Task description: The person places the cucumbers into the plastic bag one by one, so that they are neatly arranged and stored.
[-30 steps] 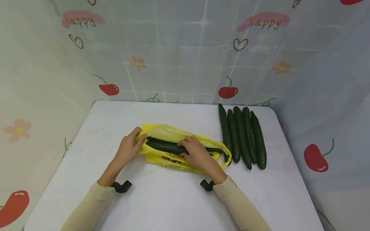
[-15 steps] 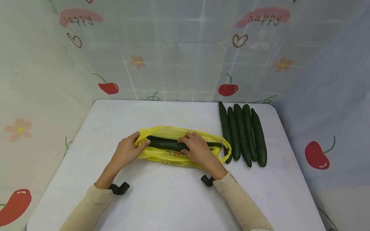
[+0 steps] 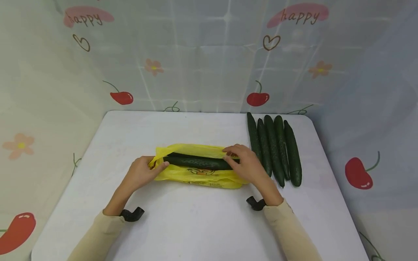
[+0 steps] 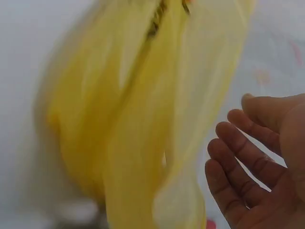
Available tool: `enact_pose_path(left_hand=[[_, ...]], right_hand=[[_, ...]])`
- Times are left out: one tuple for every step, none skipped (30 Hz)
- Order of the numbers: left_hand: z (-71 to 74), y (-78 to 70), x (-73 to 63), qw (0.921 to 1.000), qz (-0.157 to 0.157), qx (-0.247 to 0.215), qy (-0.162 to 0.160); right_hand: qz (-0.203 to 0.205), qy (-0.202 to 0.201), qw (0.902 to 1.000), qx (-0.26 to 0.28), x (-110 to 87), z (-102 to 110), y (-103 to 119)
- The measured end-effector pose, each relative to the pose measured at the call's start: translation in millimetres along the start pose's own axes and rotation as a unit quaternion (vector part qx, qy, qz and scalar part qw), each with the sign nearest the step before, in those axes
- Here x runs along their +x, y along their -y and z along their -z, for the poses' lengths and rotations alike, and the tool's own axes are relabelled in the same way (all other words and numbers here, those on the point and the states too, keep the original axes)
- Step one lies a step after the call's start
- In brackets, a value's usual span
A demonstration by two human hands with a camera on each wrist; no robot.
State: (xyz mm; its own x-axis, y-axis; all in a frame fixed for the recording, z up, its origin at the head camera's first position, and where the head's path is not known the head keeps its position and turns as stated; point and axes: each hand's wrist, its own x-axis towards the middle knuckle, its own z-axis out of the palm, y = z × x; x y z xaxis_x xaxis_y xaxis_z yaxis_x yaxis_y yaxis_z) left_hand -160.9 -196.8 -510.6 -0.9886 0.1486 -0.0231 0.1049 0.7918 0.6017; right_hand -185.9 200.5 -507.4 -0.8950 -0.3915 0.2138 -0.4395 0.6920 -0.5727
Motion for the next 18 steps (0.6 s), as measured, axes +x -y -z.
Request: enact_pose_path(left_hand=[[0.1, 0.5, -1.1, 1.0, 0.002, -0.003, 0.0], [0.2, 1.2, -2.1, 1.0, 0.003, -0.007, 0.001], [0.3, 1.9, -3.2, 0.9999, 0.004, -0.01, 0.004], [0.6, 2.6, -4.2, 0.9999, 0.003, -0.012, 0.007], [0.9, 2.9, -5.2, 0.9998, 0.001, -0.015, 0.01], [1.0, 3.5, -6.1, 0.9998, 0.0, -0.017, 0.013], [0.7, 4.3, -6.9, 0.9997, -0.001, -0.02, 0.015], [0.6, 4.8, -7.5, 0.9995, -0.004, -0.024, 0.018], [0.5, 4.9, -8.2, 0.9994, -0.007, -0.029, 0.019], [0.4, 4.9, -8.7, 0.9992, -0.009, -0.034, 0.019], [0.2, 4.9, -9.1, 0.999, -0.01, -0.04, 0.018], [0.1, 4.9, -9.1, 0.9988, -0.011, -0.044, 0.017], [-0.1, 4.8, -9.3, 0.9986, -0.012, -0.048, 0.016], [-0.1, 4.6, -9.5, 0.9985, -0.013, -0.052, 0.015], [-0.1, 4.4, -9.6, 0.9983, -0.013, -0.055, 0.013], [-0.1, 4.3, -9.7, 0.9982, -0.013, -0.057, 0.012], [0.0, 4.0, -9.7, 0.9981, -0.012, -0.06, 0.01], [0.2, 3.6, -9.7, 0.998, -0.013, -0.061, 0.008]], right_hand=[[-0.007, -0.02, 0.9998, -0.001, -3.1, 7.8, -6.8], [-0.017, -0.04, 0.999, -0.005, -6.4, 15.8, -13.6], [-0.029, -0.059, 0.9978, -0.013, -9.9, 23.8, -20.6], [-0.043, -0.077, 0.9959, -0.021, -13.6, 32.1, -27.0], [-0.056, -0.095, 0.9936, -0.026, -17.2, 40.0, -34.2], [-0.069, -0.112, 0.9908, -0.032, -21.0, 47.4, -41.2], [-0.081, -0.129, 0.9876, -0.036, -24.8, 54.4, -48.5], [-0.095, -0.144, 0.9842, -0.04, -28.8, 61.1, -55.5], [-0.109, -0.156, 0.9808, -0.042, -33.2, 67.2, -63.7], [-0.126, -0.168, 0.9768, -0.042, -37.5, 73.0, -71.0], [-0.141, -0.178, 0.9731, -0.04, -41.8, 78.2, -78.9], [-0.159, -0.185, 0.9689, -0.042, -46.2, 82.7, -86.9], [-0.18, -0.189, 0.9645, -0.042, -50.1, 86.8, -94.9], [-0.201, -0.19, 0.96, -0.042, -54.0, 90.4, -102.5], [-0.221, -0.19, 0.9555, -0.043, -57.5, 93.3, -109.9], [-0.241, -0.188, 0.951, -0.045, -60.3, 95.7, -116.2], [-0.26, -0.182, 0.9473, -0.044, -62.7, 97.5, -122.6], [-0.277, -0.176, 0.9437, -0.044, -64.6, 98.6, -128.5]])
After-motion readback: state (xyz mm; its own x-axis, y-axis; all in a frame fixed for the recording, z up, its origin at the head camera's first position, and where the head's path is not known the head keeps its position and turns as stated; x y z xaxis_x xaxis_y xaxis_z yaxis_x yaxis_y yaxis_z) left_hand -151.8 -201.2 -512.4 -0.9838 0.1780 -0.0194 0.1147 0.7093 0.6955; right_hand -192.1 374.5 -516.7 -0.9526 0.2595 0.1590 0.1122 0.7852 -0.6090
